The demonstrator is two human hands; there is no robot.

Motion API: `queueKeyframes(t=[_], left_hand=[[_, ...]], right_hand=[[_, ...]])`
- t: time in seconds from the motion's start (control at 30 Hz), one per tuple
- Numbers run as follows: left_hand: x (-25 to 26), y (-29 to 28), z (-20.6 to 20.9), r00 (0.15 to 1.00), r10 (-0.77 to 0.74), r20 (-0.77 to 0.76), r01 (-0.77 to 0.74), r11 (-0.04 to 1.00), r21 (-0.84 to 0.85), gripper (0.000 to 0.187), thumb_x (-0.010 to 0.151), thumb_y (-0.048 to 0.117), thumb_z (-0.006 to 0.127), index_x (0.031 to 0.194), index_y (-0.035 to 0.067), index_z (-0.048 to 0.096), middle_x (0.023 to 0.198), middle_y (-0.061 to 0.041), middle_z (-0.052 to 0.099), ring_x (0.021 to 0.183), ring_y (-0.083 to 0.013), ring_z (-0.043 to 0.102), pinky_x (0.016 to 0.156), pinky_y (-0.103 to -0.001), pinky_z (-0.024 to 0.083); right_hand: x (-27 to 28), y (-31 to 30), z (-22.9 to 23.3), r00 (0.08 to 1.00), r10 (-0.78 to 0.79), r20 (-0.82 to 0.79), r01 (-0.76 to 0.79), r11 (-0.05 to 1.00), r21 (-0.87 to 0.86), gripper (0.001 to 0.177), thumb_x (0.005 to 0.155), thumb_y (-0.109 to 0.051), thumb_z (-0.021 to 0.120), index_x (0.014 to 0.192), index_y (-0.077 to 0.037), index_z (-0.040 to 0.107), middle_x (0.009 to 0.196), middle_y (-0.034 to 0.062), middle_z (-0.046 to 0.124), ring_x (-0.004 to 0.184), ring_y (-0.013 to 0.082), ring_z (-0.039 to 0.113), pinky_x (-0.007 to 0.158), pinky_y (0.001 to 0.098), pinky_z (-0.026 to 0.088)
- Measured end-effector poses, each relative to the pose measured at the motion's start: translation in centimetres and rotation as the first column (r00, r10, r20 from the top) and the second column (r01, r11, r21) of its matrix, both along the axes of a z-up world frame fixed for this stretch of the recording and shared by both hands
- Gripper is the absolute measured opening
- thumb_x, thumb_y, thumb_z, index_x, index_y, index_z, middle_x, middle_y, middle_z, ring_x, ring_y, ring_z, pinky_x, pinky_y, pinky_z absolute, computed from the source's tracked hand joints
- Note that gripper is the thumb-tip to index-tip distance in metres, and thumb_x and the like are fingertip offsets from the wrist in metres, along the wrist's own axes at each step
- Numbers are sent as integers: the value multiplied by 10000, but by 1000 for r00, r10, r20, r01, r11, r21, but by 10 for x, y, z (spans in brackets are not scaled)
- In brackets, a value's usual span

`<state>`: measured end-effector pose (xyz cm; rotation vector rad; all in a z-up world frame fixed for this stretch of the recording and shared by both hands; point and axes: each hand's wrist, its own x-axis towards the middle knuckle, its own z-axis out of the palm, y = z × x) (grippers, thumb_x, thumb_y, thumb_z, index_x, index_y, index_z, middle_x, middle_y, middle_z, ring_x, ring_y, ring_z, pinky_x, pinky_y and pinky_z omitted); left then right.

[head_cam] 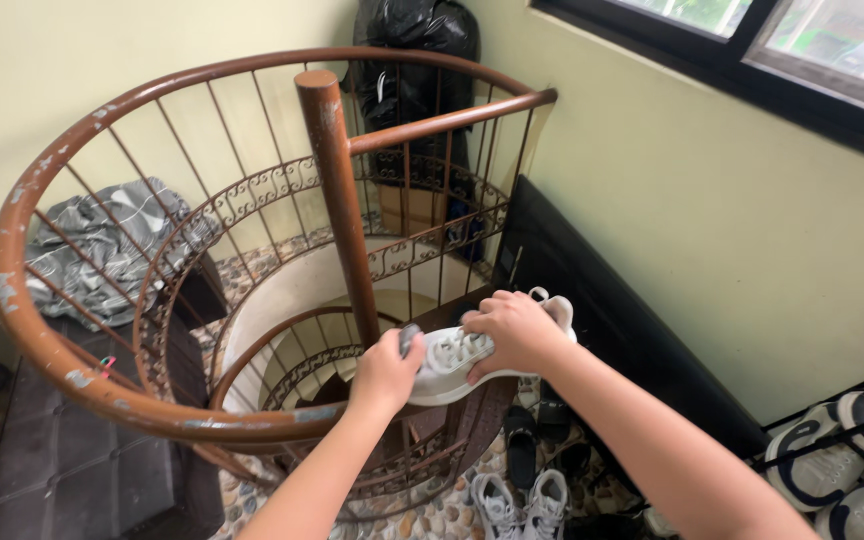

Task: The person wipes a white sneaker with a cloth, places it on a shoe rack, then picks up another white sneaker to lace it.

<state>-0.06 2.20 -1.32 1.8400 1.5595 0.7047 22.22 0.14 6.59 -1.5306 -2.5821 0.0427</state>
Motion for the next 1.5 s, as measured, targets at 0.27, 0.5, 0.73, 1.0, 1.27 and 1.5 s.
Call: queueKeyframes(t=[0.27, 0.5, 0.73, 1.0, 1.27, 1.5], left_hand=[[20, -39, -12, 997, -40, -62, 72, 684, 726, 583, 905, 270, 565, 1373, -76, 543, 1221, -226, 640, 1198, -401, 579, 1072, -534, 386], [41, 49, 2, 966, -258, -32, 260, 949, 181, 429, 848, 329, 615, 1163, 56, 717, 1061, -209, 727, 992, -390, 680, 870, -459, 536], [-14, 42, 8, 979, -201, -29, 202, 979, 21, 380, 790, 350, 678, 1034, 69, 754, 923, -206, 736, 885, -363, 713, 796, -423, 559], [-23, -61, 5, 988, -9, 155, -22, 980, 196, 533, 952, 310, 583, 1324, -71, 569, 1072, -276, 703, 969, -370, 717, 832, -414, 560], [-2, 33, -9, 848, 312, 429, -241, 947, -212, 450, 1027, 371, 474, 1247, 28, 666, 1094, -156, 751, 991, -269, 710, 876, -397, 526], [23, 17, -28, 740, 416, 529, -392, 905, -163, 439, 1073, 392, 438, 1125, 13, 653, 962, -151, 726, 877, -266, 696, 817, -422, 526]], right_hand=[[2, -6, -9, 996, 21, -91, -14, 997, 75, 719, 452, -591, 923, 1012, -168, 765, 907, 23, 667, 966, 261, 606, 831, 430, 464], [-2, -2, -14, 997, -17, -70, 24, 995, 101, 700, 502, -602, 913, 1008, -145, 756, 895, 23, 670, 955, 255, 605, 841, 415, 470], [-3, -7, -6, 996, -31, -84, 39, 995, 91, 702, 477, -605, 903, 1022, -182, 771, 881, 12, 673, 961, 243, 606, 829, 411, 452], [-4, -9, -5, 995, -48, -87, 56, 994, 94, 738, 479, -607, 904, 1058, -170, 769, 862, 21, 668, 929, 243, 597, 838, 410, 450], [-16, -2, -21, 993, -49, -105, 67, 983, 174, 665, 552, -620, 880, 950, -96, 782, 898, 38, 675, 928, 248, 607, 836, 400, 471], [-44, 3, -31, 933, -359, -26, 358, 920, 159, 613, 597, -626, 859, 873, -85, 780, 843, 79, 675, 903, 276, 620, 807, 427, 477]])
